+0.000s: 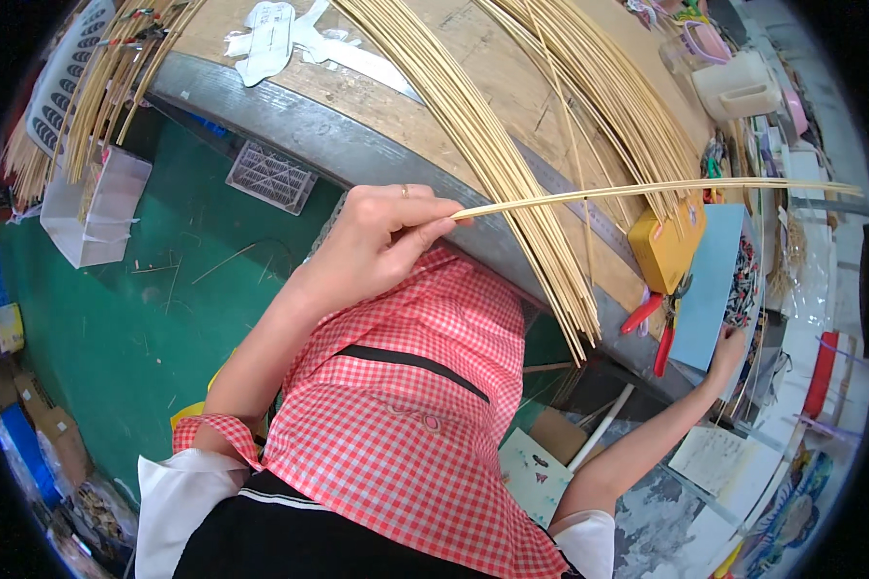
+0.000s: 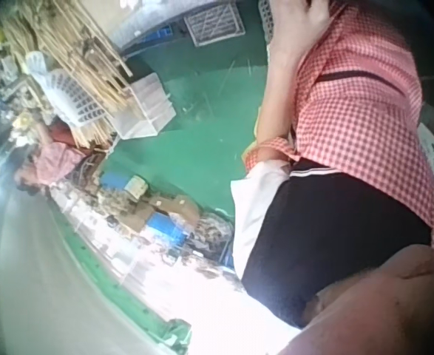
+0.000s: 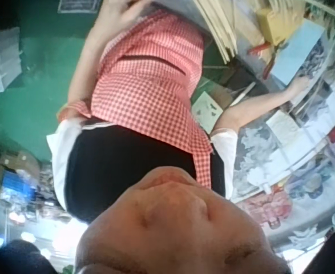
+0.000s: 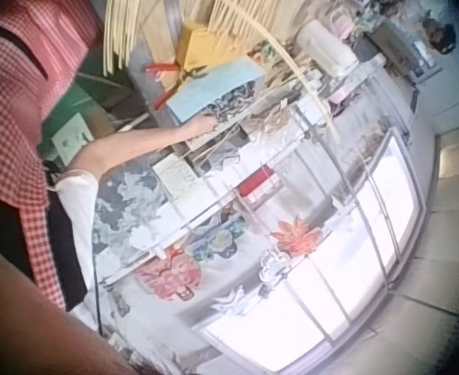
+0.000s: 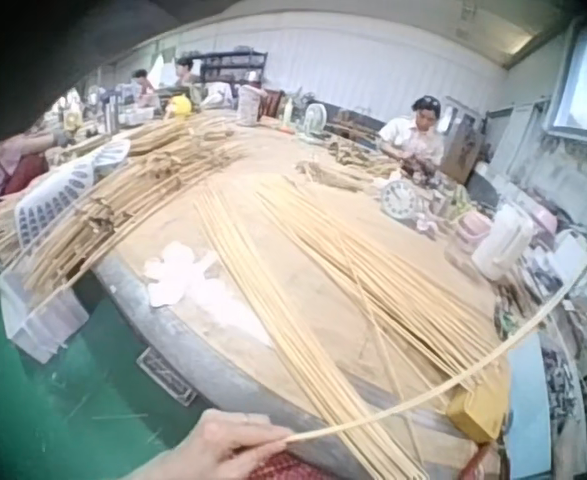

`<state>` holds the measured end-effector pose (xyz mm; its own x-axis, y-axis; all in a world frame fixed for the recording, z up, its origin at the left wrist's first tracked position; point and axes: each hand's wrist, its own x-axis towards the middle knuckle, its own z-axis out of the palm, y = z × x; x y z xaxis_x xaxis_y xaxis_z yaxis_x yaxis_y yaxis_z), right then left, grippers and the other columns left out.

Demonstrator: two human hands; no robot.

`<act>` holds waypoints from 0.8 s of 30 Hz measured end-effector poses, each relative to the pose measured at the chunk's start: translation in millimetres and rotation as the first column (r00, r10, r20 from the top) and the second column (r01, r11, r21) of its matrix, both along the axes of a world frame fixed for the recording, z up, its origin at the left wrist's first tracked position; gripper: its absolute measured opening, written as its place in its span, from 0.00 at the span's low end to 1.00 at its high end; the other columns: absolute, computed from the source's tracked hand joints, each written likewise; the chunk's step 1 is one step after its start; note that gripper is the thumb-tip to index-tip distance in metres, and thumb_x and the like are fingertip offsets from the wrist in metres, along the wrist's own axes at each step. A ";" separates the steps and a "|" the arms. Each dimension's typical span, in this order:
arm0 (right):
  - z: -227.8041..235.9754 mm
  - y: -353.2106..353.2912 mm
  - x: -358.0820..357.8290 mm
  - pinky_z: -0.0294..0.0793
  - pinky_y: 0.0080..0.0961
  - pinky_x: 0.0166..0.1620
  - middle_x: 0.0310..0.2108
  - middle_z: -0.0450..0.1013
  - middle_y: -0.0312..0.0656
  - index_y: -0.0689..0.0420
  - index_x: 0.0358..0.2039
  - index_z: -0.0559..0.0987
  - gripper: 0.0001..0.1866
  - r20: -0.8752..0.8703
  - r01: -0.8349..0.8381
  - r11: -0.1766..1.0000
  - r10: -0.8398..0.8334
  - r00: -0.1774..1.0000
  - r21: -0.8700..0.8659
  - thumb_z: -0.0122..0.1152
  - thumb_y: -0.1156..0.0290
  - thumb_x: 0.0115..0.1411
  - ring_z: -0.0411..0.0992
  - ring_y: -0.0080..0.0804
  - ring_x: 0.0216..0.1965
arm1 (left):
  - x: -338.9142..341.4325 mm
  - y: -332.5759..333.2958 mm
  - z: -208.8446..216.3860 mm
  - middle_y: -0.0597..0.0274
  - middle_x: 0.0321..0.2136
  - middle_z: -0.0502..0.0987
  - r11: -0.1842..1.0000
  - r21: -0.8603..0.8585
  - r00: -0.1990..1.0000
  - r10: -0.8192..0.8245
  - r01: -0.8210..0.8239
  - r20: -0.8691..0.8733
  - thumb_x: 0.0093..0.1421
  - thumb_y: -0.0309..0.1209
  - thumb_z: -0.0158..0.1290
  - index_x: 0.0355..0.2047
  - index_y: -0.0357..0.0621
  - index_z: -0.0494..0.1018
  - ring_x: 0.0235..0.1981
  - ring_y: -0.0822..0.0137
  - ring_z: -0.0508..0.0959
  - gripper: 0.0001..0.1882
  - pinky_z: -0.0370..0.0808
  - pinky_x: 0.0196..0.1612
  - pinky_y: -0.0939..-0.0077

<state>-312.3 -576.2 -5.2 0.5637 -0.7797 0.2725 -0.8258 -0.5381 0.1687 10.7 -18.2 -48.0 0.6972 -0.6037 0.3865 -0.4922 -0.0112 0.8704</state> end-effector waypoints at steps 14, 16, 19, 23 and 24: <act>30.8 73.5 20.5 0.73 0.33 0.37 0.33 0.78 0.50 0.61 0.38 0.81 0.12 0.353 0.073 0.887 0.105 0.930 -0.456 0.54 0.72 0.56 0.76 0.41 0.33 | -0.6 4.5 5.4 0.54 0.21 0.73 0.999 -0.047 0.998 0.020 -0.017 0.063 0.52 0.19 0.53 0.35 0.34 0.76 0.20 0.61 0.73 0.09 0.68 0.24 0.73; 36.8 107.2 44.2 0.71 0.23 0.29 0.31 0.77 0.47 0.65 0.41 0.79 0.13 0.755 0.005 1.000 -0.014 0.656 0.013 0.52 0.75 0.58 0.74 0.28 0.27 | -0.9 5.0 5.2 0.53 0.22 0.73 0.998 -0.052 0.998 0.031 -0.028 0.056 0.52 0.19 0.54 0.35 0.33 0.76 0.22 0.59 0.74 0.09 0.69 0.25 0.72; 36.1 143.8 55.6 0.67 0.16 0.26 0.30 0.75 0.46 0.68 0.46 0.75 0.15 0.956 -0.427 0.884 -0.067 0.285 0.189 0.49 0.80 0.59 0.70 0.22 0.24 | 0.6 6.1 8.6 0.53 0.22 0.73 1.000 -0.015 0.996 0.022 -0.020 0.086 0.52 0.19 0.54 0.35 0.34 0.76 0.22 0.58 0.75 0.09 0.70 0.26 0.71; 30.2 250.7 121.0 0.69 0.15 0.24 0.34 0.74 0.48 0.68 0.51 0.72 0.20 0.952 -0.802 0.524 -0.247 0.180 0.287 0.45 0.86 0.57 0.68 0.22 0.23 | -2.7 5.0 12.3 0.53 0.22 0.73 0.998 -0.024 0.988 0.058 -0.055 0.141 0.51 0.18 0.54 0.35 0.35 0.76 0.22 0.58 0.74 0.09 0.69 0.25 0.71; 24.4 277.1 136.9 0.71 0.17 0.24 0.35 0.74 0.49 0.68 0.51 0.71 0.21 0.937 -0.825 0.469 -0.292 0.194 0.317 0.44 0.87 0.56 0.68 0.22 0.23 | -3.7 5.4 14.8 0.53 0.22 0.73 0.999 -0.014 0.989 0.053 -0.051 0.138 0.51 0.18 0.54 0.35 0.35 0.76 0.22 0.58 0.74 0.09 0.69 0.25 0.71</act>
<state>-175.4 -299.1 19.3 0.6076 -0.7571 0.2401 0.1937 -0.1520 -0.9692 7.0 -12.8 -33.2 0.6669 -0.5633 0.4879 -0.6070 -0.0309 0.7941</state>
